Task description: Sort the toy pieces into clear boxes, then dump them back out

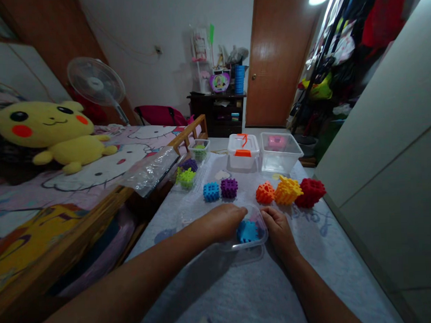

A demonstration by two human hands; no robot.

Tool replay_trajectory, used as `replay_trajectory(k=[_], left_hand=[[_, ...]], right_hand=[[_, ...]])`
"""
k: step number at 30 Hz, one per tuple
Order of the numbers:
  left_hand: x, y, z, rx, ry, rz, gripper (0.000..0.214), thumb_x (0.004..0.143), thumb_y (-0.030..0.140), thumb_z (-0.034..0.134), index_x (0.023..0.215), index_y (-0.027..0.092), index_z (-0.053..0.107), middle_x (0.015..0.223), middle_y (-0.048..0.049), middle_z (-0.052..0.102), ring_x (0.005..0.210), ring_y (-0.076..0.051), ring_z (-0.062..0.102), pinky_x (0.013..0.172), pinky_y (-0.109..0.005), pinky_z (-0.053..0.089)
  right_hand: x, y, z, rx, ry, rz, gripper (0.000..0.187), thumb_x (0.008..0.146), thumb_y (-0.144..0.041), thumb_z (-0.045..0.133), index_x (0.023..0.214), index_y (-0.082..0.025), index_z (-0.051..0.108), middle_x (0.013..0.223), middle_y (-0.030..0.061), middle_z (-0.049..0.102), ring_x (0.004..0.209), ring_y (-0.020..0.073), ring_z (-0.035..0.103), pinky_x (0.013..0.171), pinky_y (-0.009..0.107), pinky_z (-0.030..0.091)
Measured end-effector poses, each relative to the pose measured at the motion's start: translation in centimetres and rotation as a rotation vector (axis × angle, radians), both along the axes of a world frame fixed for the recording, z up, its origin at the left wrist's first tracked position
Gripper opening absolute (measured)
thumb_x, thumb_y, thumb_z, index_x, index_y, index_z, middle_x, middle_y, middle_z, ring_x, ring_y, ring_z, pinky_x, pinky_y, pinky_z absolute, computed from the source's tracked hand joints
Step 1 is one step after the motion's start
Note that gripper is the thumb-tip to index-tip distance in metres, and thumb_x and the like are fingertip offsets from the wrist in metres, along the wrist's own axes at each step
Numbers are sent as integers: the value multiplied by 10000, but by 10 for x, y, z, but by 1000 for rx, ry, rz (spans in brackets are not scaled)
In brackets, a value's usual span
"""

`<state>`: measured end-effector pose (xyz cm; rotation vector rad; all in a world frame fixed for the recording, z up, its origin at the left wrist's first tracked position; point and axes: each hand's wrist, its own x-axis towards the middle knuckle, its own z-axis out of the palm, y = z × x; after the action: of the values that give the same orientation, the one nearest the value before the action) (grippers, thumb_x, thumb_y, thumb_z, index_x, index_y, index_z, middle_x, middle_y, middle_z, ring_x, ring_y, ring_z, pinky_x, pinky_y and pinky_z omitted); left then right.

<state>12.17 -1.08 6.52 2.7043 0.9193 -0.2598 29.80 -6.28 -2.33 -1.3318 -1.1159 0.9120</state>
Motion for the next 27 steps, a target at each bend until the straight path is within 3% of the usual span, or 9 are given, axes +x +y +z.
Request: replay_trajectory(k=[3, 5, 8, 12, 16, 21, 27], left_hand=[[-13, 9, 24, 45, -47, 45, 390, 840, 165, 570, 1225, 227, 582, 1064, -79, 730, 991, -235, 682, 805, -292, 495], [-25, 22, 38, 116, -87, 152, 321, 897, 193, 502, 1203, 228, 596, 1045, -66, 731, 985, -223, 679, 815, -292, 488], [-41, 49, 45, 228, -138, 329, 346, 928, 202, 437, 1254, 194, 551, 1187, -88, 686, 1105, -214, 636, 921, -295, 460], [-48, 82, 23, 145, 2, 356, 628, 799, 217, 621, 1386, 157, 407, 1456, -141, 489, 1328, -236, 475, 1081, -288, 359], [-39, 97, -9, 71, 89, 336, 792, 619, 234, 766, 1338, 176, 439, 1427, -136, 514, 1313, -257, 488, 1055, -281, 396], [-33, 106, -32, 57, 152, 387, 744, 601, 217, 754, 1283, 164, 463, 1305, -158, 599, 1163, -271, 605, 937, -299, 483], [-35, 108, -31, 83, 188, 414, 493, 641, 236, 702, 1109, 160, 567, 1153, -152, 676, 1047, -279, 660, 813, -289, 513]], right_hand=[[0, 0, 0, -3, -3, -2, 268, 798, -420, 582, 704, -178, 651, 628, -8, 561, 629, 171, 495, 574, 266, 415], [0, 0, 0, -8, -6, -3, 272, 800, -423, 578, 693, -181, 643, 622, -11, 553, 616, 167, 487, 563, 263, 406], [0, -1, 0, -13, -9, -5, 276, 807, -426, 570, 698, -182, 638, 612, -13, 540, 606, 164, 480, 549, 260, 396], [0, -1, 1, -12, -2, -3, 286, 799, -439, 581, 678, -183, 623, 617, -9, 545, 610, 166, 485, 548, 263, 400], [0, -1, 1, -22, 4, 15, 299, 799, -454, 590, 653, -193, 597, 629, -6, 563, 614, 167, 495, 556, 265, 410], [1, -1, 1, -22, -15, 28, 312, 818, -456, 571, 646, -196, 582, 635, -4, 566, 627, 169, 497, 566, 262, 410], [3, 0, -5, -24, -5, 26, 286, 831, -435, 569, 694, -188, 616, 633, -16, 557, 622, 162, 491, 577, 263, 407]])
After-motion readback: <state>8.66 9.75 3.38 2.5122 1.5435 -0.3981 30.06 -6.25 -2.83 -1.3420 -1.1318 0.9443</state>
